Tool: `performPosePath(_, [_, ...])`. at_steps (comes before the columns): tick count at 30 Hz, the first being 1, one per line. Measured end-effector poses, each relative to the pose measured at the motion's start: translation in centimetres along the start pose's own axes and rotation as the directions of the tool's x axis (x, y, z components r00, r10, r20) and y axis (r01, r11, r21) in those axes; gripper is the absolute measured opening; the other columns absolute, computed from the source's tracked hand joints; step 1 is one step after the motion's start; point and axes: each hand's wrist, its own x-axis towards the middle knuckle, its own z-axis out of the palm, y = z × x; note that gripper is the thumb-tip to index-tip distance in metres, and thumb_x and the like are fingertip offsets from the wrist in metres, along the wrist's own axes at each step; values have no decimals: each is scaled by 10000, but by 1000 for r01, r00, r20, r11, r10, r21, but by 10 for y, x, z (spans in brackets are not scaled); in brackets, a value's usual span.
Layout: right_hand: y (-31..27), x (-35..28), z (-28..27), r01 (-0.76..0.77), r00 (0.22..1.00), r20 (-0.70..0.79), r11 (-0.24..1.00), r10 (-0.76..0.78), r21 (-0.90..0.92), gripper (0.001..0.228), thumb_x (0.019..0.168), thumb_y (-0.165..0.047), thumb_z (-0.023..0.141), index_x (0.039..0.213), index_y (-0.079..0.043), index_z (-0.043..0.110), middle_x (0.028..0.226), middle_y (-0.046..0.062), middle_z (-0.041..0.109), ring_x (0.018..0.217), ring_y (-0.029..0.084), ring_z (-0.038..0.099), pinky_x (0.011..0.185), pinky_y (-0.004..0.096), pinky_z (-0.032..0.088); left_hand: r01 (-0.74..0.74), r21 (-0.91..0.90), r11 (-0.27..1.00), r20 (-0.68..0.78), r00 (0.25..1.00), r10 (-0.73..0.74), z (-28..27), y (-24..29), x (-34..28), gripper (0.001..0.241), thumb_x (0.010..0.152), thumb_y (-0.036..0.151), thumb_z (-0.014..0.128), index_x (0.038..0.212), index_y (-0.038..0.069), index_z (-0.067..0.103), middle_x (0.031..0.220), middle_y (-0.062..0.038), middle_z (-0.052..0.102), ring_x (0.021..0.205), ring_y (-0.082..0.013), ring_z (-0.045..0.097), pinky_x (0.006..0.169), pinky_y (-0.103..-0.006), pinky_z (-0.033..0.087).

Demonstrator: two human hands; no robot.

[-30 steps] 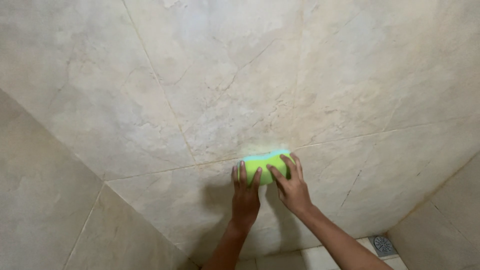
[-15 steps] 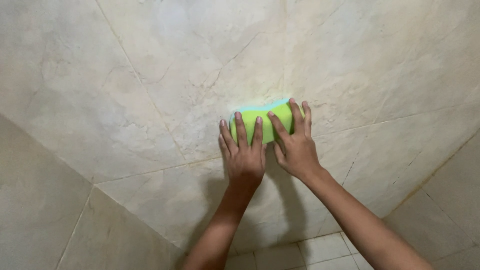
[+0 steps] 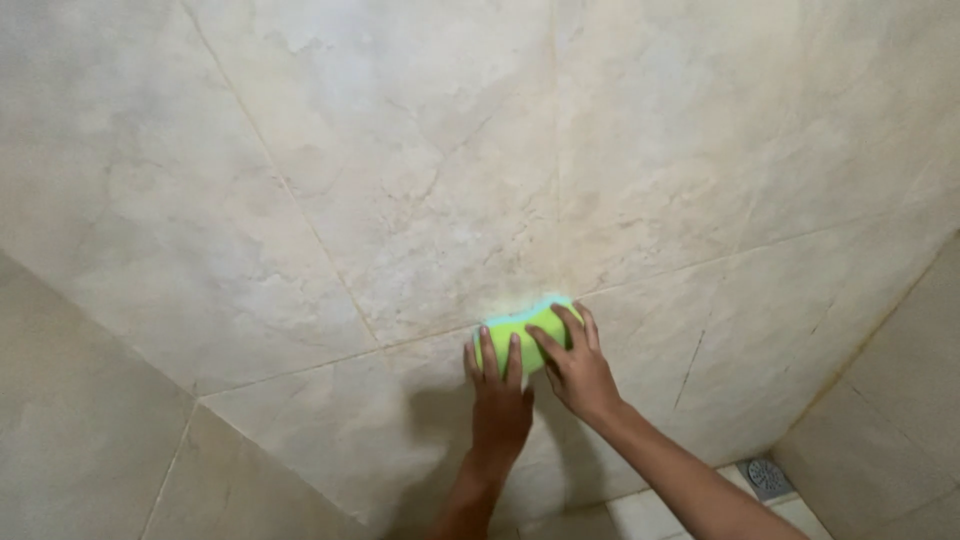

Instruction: The person scrubs the tiled shower wall with a green sponge, then sprays a cleaning solution from a bottle onto the wall. They continue scrubbing the wall with the sponge, rinse the area using a handheld shower head, and finally scrub a tiled ledge with a blue brush.

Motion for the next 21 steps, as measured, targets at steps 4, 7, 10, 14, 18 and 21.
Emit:
performPosePath(4, [-17,-10,-11,-91,989,116,996,92,-11,752,713,-8,793,1397,-234,578,1523,226,354,1447,519,253,1073,565,464,53,26,998,90,994,-55,-3,1,-6,786,814,134,732,1511,16,388,1566,-417,184,1424,-621,151,1167,-680,168])
performPosePath(7, [-21,-21,-13,-62,995,78,997,58,49,744,722,-103,793,1416,-205,546,1536,262,323,1409,542,265,1041,565,470,-9,15,1000,74,997,8,-4,-3,-11,741,898,208,728,1520,-1,384,1565,-420,205,1452,-592,203,1192,-672,171])
performPosePath(10, [-23,-33,-8,-90,992,93,996,89,13,694,762,-222,795,1410,-193,549,1534,257,329,1400,537,279,1054,580,452,-55,55,997,136,990,47,-5,-5,-17,733,913,225,714,1521,-13,379,1550,-401,228,1479,-551,248,1193,-684,191])
performPosePath(14, [-30,-52,-2,-144,986,78,989,145,-24,621,836,-239,751,1424,-195,556,1539,257,338,1402,538,290,1071,579,445,4,12,1000,162,987,-6,-2,-7,-28,688,916,207,695,1523,46,414,1572,-372,238,1413,-592,263,1173,-633,260])
performPosePath(18, [-35,-70,-6,-251,957,135,966,256,-52,584,873,-218,724,1427,-186,544,1546,263,326,1413,556,275,1053,570,442,-21,-24,999,185,982,25,6,-4,-40,657,927,187,692,1523,82,437,1578,-344,255,1424,-588,279,1152,-638,290])
performPosePath(21, [-27,-89,-8,-249,965,70,965,254,-80,587,872,-218,740,1428,-170,556,1525,271,352,1382,551,314,1089,585,422,-28,-59,998,226,973,41,8,9,-43,643,931,208,700,1524,138,462,1591,-306,262,1391,-602,306,1129,-627,376])
